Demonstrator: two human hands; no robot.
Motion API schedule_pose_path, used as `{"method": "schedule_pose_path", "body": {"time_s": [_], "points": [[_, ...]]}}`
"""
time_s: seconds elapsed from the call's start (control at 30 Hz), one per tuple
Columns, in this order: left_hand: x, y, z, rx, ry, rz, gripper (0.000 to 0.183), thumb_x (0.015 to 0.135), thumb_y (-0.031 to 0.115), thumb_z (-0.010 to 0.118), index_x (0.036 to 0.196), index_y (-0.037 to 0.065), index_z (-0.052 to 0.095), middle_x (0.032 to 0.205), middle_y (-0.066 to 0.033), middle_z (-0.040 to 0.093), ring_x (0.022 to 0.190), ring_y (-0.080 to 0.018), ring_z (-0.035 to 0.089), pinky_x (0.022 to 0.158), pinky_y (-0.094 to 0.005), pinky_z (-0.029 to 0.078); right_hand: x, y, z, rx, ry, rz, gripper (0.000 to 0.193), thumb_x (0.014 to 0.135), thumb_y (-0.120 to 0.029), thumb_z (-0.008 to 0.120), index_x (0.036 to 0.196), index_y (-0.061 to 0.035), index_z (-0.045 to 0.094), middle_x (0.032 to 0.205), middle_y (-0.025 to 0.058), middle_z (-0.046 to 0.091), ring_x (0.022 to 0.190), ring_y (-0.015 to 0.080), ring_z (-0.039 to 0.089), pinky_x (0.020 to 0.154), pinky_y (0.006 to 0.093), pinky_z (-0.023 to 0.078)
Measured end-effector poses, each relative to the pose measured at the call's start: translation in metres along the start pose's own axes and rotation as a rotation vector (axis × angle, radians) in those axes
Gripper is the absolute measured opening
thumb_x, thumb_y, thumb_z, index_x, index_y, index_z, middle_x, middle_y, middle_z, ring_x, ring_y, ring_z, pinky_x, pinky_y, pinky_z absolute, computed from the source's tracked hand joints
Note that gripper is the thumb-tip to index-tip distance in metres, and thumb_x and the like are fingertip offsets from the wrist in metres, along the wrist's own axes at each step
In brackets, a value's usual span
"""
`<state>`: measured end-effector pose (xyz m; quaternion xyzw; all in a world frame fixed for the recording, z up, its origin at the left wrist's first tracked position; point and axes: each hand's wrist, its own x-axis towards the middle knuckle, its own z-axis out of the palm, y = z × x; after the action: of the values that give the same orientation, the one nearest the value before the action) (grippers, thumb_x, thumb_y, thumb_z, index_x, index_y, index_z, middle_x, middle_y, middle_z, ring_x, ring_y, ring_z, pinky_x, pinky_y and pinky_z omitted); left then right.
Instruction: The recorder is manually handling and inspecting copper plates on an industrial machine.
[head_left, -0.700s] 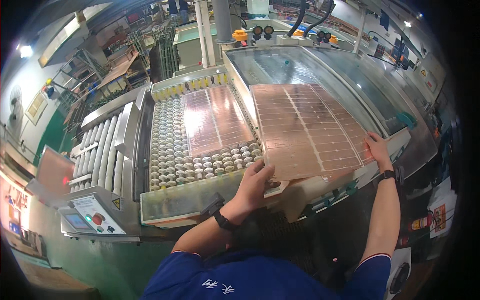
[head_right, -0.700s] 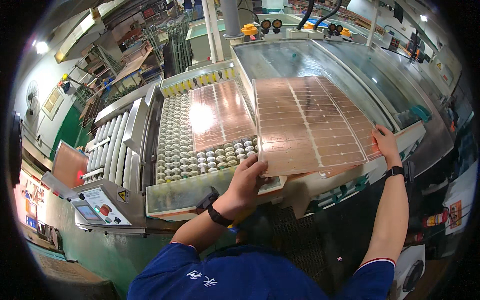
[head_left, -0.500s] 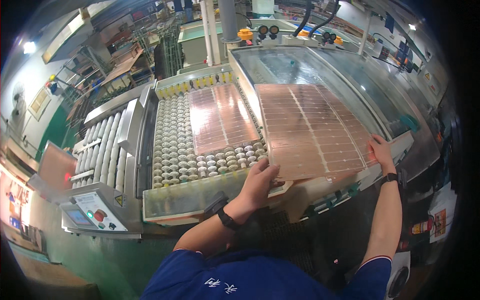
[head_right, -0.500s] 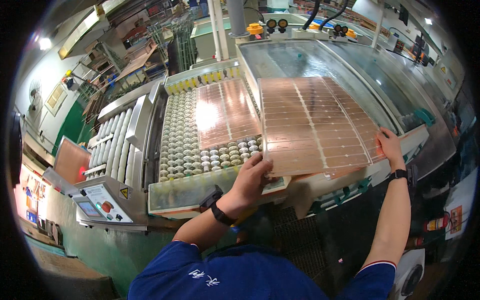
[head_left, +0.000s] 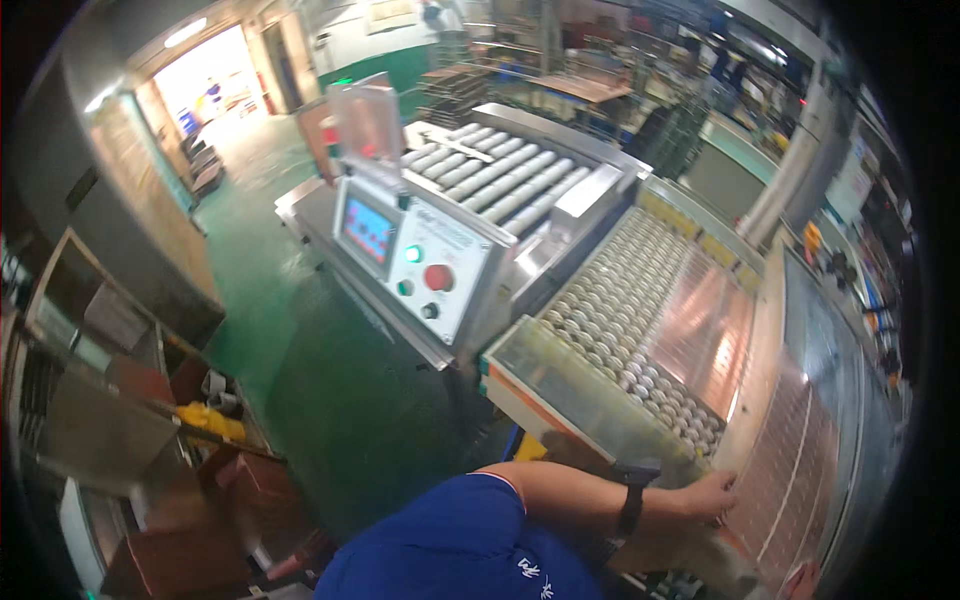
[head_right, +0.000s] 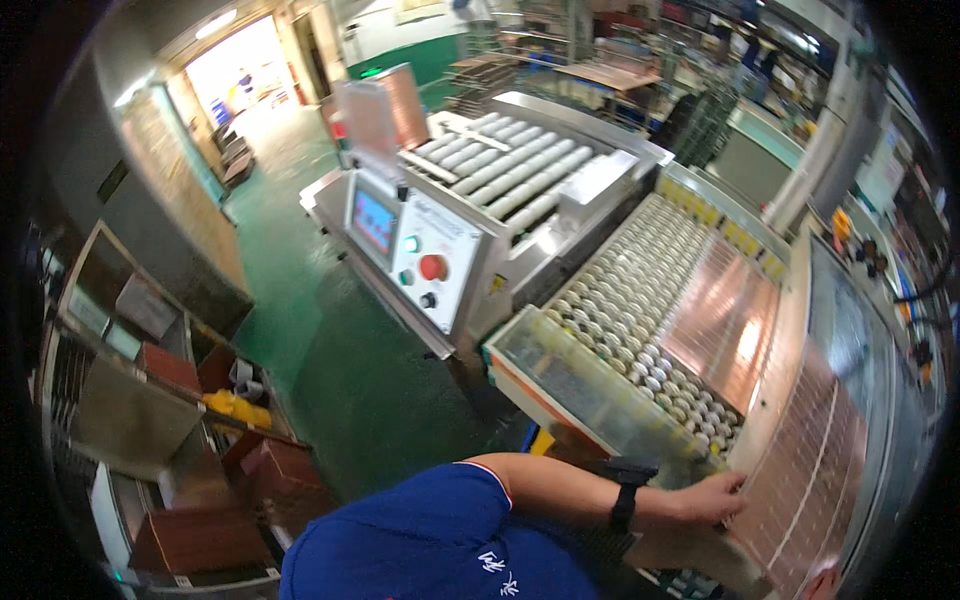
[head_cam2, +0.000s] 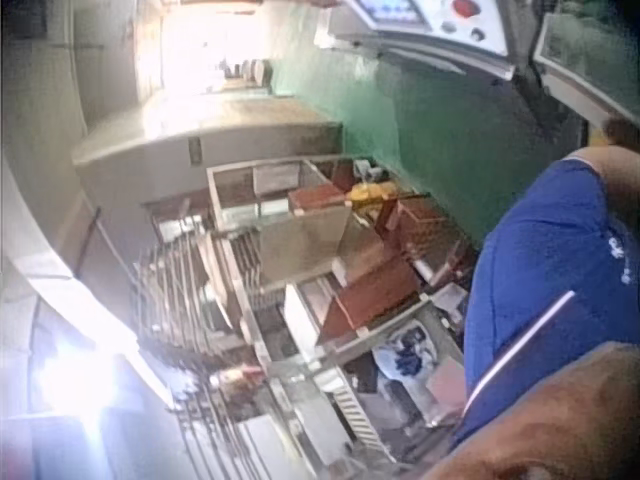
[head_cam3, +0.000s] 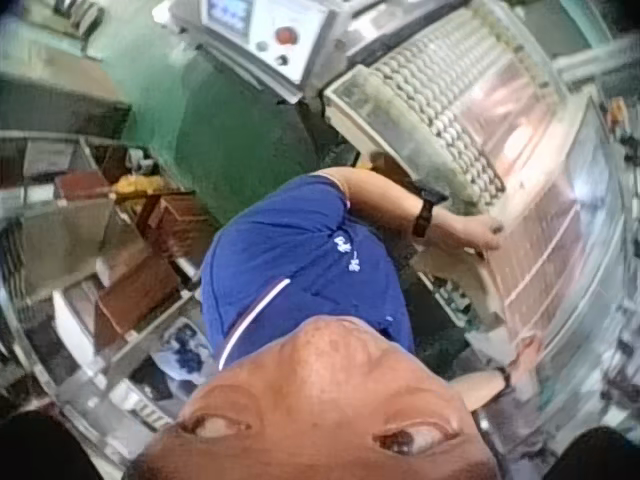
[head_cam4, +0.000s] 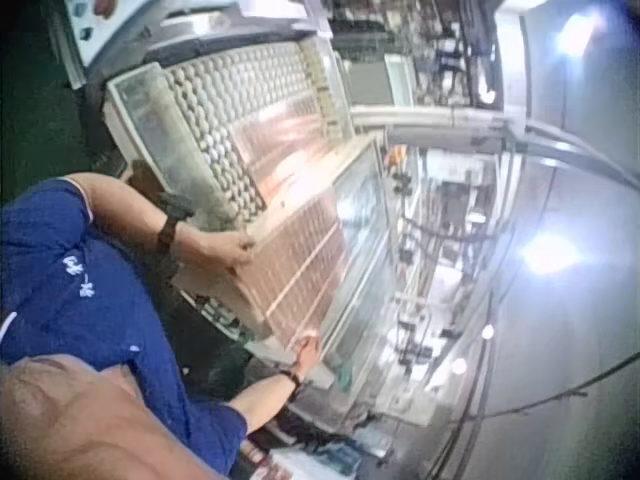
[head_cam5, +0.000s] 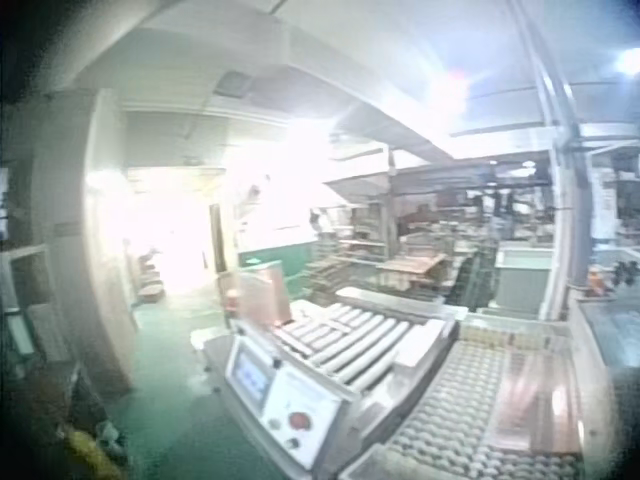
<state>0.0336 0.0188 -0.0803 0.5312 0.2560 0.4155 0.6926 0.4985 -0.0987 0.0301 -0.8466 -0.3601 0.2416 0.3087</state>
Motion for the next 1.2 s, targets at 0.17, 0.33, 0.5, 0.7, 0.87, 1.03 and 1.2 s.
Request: {"method": "schedule_pose_path", "body": {"time_s": [0.17,0.33,0.5,0.7,0.87,1.03,1.2], "points": [[-0.029,0.044,-0.009,-0.301,-0.023,-0.11,0.038,0.087,0.014,0.055,0.123,0.0,0.053,0.099,-0.0106,0.061,0.079,-0.0202,0.061,0.06,-0.0368,0.054,-0.018,-0.015,0.0,0.315,-0.063,0.164,0.057,0.105,-0.042,0.041,0.143,0.0006,0.042,0.141,0.0213,0.05,0.132,0.0353,0.041,0.114,0.0575,0.021],[-0.036,0.062,-0.015,-0.214,0.033,-0.165,0.03,0.088,0.018,0.057,0.111,-0.001,0.054,0.093,-0.0077,0.058,0.079,-0.0161,0.058,0.06,-0.032,0.051,-0.008,0.009,-0.002,0.508,-0.042,0.089,0.059,0.104,-0.042,0.038,0.145,0.0008,0.042,0.148,0.0234,0.044,0.137,0.0394,0.035,0.116,0.0612,0.014],[-0.028,0.054,-0.041,0.226,-0.209,0.183,0.036,0.09,0.02,0.06,0.119,0.001,0.053,0.11,-0.0112,0.058,0.094,-0.0192,0.059,0.069,-0.0374,0.056,0.031,0.073,-0.044,-0.249,0.273,-0.235,0.042,0.102,-0.026,0.052,0.138,-0.0035,0.054,0.104,0.0072,0.064,0.081,0.0138,0.058,0.071,0.0287,0.049],[-0.03,0.09,-0.046,-0.482,0.069,-0.096,0.031,0.094,0.005,0.051,0.123,-0.003,0.059,0.108,-0.0103,0.066,0.095,-0.0196,0.065,0.086,-0.0347,0.054,0.032,0.019,0.016,0.035,0.13,-0.314,0.035,0.099,-0.025,0.056,0.118,0.0031,0.064,0.083,0.0026,0.063,0.071,0.0113,0.055,0.064,0.0275,0.044],[-0.022,0.098,-0.103,-0.417,0.287,-0.161,0.034,0.094,0.003,0.054,0.127,-0.002,0.058,0.108,-0.01,0.068,0.098,-0.0198,0.065,0.083,-0.0328,0.052,0.027,0.044,-0.002,0.031,0.228,-0.293,0.044,0.097,-0.023,0.059,0.129,0.0068,0.059,0.089,0.0038,0.066,0.078,0.0111,0.058,0.071,0.0256,0.046],[-0.034,0.124,-0.202,-0.197,0.517,-0.04,0.036,0.097,0.006,0.054,0.132,-0.003,0.055,0.108,-0.011,0.069,0.094,-0.0204,0.068,0.08,-0.0321,0.056,0.021,0.044,0.013,0.101,0.301,-0.316,0.028,0.098,-0.023,0.058,0.107,0.0024,0.066,0.075,0.0,0.059,0.066,0.0093,0.052,0.061,0.026,0.042],[-0.037,0.106,-0.329,0.062,0.728,0.016,0.033,0.097,0.004,0.051,0.127,-0.008,0.056,0.111,-0.0144,0.067,0.095,-0.0235,0.068,0.081,-0.0364,0.056,0.015,0.03,0.01,0.102,0.241,-0.282,0.038,0.096,-0.026,0.061,0.118,0.0049,0.065,0.079,0.0018,0.063,0.069,0.0106,0.056,0.064,0.0264,0.044]]}}
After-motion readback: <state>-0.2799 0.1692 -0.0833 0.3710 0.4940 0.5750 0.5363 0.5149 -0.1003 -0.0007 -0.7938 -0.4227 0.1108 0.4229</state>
